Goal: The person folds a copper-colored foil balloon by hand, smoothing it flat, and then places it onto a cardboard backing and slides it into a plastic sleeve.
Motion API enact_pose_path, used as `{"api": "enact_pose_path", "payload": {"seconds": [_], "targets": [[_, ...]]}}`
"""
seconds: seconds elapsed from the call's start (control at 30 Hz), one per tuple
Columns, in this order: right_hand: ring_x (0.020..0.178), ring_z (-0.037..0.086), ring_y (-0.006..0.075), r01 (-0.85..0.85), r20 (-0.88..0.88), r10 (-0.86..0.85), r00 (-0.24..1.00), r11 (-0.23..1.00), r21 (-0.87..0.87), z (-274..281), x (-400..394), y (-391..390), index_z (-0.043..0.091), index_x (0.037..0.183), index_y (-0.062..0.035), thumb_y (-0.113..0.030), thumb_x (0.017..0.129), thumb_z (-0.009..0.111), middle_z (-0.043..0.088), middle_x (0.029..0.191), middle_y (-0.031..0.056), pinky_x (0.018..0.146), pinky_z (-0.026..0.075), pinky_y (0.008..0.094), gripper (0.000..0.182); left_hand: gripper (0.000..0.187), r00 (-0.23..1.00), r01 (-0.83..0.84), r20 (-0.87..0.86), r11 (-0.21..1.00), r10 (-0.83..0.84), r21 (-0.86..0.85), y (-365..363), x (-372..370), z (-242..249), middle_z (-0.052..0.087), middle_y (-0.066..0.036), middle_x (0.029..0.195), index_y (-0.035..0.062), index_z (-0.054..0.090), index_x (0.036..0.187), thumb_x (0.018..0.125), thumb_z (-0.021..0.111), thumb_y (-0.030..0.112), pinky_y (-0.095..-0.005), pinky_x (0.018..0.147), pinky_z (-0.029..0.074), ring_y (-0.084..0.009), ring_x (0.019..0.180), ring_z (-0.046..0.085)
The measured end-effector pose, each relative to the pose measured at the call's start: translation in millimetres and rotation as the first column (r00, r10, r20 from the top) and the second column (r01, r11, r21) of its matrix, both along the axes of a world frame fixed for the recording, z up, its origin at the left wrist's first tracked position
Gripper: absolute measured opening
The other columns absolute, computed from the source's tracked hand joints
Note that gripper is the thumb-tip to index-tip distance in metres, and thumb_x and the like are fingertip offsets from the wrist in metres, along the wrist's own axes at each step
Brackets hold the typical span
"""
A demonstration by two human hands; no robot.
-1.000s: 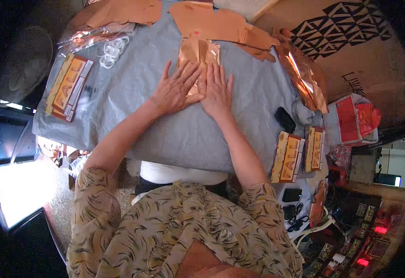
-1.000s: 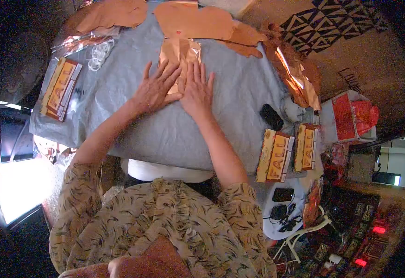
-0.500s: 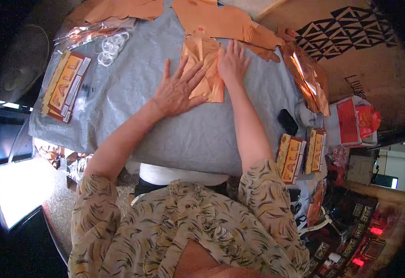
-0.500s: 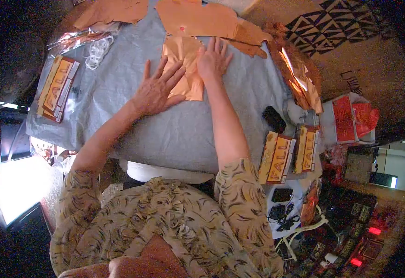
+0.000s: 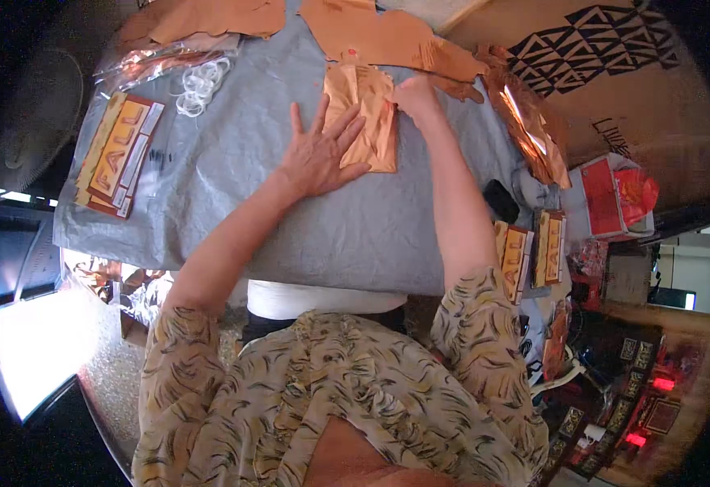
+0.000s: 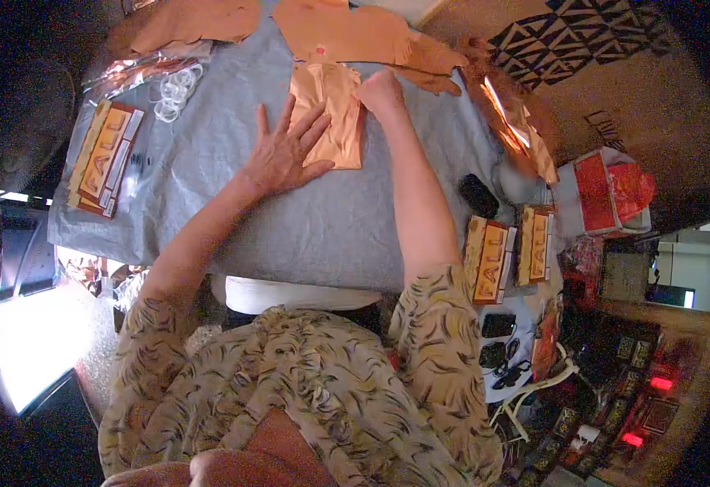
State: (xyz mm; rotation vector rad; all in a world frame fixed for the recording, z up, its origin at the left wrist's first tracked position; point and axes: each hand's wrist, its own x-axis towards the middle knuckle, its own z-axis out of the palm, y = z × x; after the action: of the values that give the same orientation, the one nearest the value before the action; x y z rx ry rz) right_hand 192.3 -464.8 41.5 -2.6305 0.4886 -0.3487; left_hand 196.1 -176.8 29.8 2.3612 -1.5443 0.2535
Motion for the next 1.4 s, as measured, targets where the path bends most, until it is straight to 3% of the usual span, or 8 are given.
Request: {"api": "enact_pose_path", "payload": {"seconds": [0.27,0.37,0.43,0.5,0.6,0.77,1.03,1.4], "targets": [[0.055,0.054,0.0113,0.12,-0.172,-0.042,0.984,0.872,0.475,44.6,-6.5,12.6,0.07,0.074,-0.0049,-0.019,0.081,0.083,0.063,0.068,0.0024,0.049,0.041,0.0303,0.02,0.093,0.999,-0.016,0.033,0.999,0.015,0.038,0.3,0.6,0.2,0.026,-0.004,0.172,0.0164,0.033,0.163,0.094,0.045,0.077,-0.082,0.114,0.01,-0.0424,0.159,0.013],[0.061,0.058,0.0086,0.024,-0.044,0.003,0.999,0.802,0.596,77.5,-26.2,26.2,0.072,0.082,-0.004,-0.015,0.084,0.081,0.066,0.073,0.0016,0.054,0.045,0.0246,0.014,0.102,0.995,-0.045,-0.098,0.991,0.032,-0.125,3.4,4.6,5.6,0.025,-0.015,0.171,0.0109,0.024,0.165,0.09,0.065,0.067,-0.0718,0.121,0.015,-0.0425,0.159,0.013],[0.064,0.06,0.0077,-0.078,0.101,0.02,0.995,0.788,0.611,111.2,-50.8,46.7,0.072,0.086,-0.0028,-0.013,0.086,0.08,0.068,0.075,0.001,0.057,0.047,0.0224,0.013,0.116,0.953,-0.114,-0.292,0.788,-0.086,-0.605,2.4,16.1,4.2,0.025,-0.025,0.169,0.0032,0.018,0.164,0.082,0.084,0.051,-0.0579,0.125,0.022,-0.0439,0.157,0.018],[0.069,0.064,0.0082,-0.346,0.501,0.096,0.86,0.831,0.435,140.3,-89.0,74.5,0.072,0.091,-0.0023,-0.013,0.09,0.078,0.069,0.076,0.001,0.064,0.051,0.0245,0.012,0.117,0.897,-0.227,-0.433,0.742,-0.094,-0.631,11.9,17.1,22.0,0.029,-0.028,0.166,-0.0031,0.016,0.162,0.08,0.09,0.035,-0.0481,0.124,0.029,-0.0433,0.155,0.027],[0.077,0.069,0.0161,-0.246,0.465,0.235,0.854,0.968,-0.038,135.9,-151.2,95.3,0.072,0.095,-0.0042,-0.008,0.087,0.077,0.071,0.085,0.0037,0.07,0.055,0.0303,0.01,0.097,0.931,-0.189,-0.343,0.636,-0.126,-0.748,34.4,21.7,40.3,0.038,-0.024,0.163,0.0014,0.023,0.162,0.087,0.082,0.019,-0.0456,0.122,0.033,-0.0405,0.15,0.038],[0.093,0.069,0.0282,-0.325,0.431,0.447,0.784,0.887,-0.327,48.2,-222.9,104.3,0.072,0.097,-0.008,-0.002,0.078,0.072,0.069,0.1,0.0065,0.08,0.055,0.0386,0.02,0.059,0.955,-0.019,-0.255,0.824,-0.153,-0.567,64.3,4.0,33.0,0.056,-0.014,0.153,0.0095,0.058,0.145,0.091,0.052,-0.012,-0.0391,0.112,0.045,-0.0334,0.14,0.054],[0.102,0.067,0.026,-0.258,0.378,0.428,0.821,0.869,-0.423,3.7,-253.2,111.5,0.072,0.099,-0.0077,-0.007,0.081,0.068,0.068,0.111,0.0067,0.093,0.05,0.0412,0.019,0.047,0.935,0.264,-0.134,0.896,-0.329,-0.358,9.1,-33.9,42.0,0.055,-0.012,0.153,0.0101,0.06,0.142,0.096,0.06,0.001,-0.0458,0.109,0.049,-0.036,0.14,0.053],[0.111,0.066,0.0305,-0.257,0.376,0.291,0.88,0.956,-0.14,6.5,-261.7,111.9,0.069,0.109,-0.0022,-0.006,0.089,0.063,0.069,0.122,0.0116,0.1,0.046,0.0459,0.022,0.047,0.9,0.436,-0.002,0.899,-0.437,-0.03,-40.6,-26.5,24.2,0.054,-0.014,0.153,0.0104,0.059,0.145,0.102,0.061,0.03,-0.0491,0.122,0.028,-0.0347,0.149,0.04]]}}
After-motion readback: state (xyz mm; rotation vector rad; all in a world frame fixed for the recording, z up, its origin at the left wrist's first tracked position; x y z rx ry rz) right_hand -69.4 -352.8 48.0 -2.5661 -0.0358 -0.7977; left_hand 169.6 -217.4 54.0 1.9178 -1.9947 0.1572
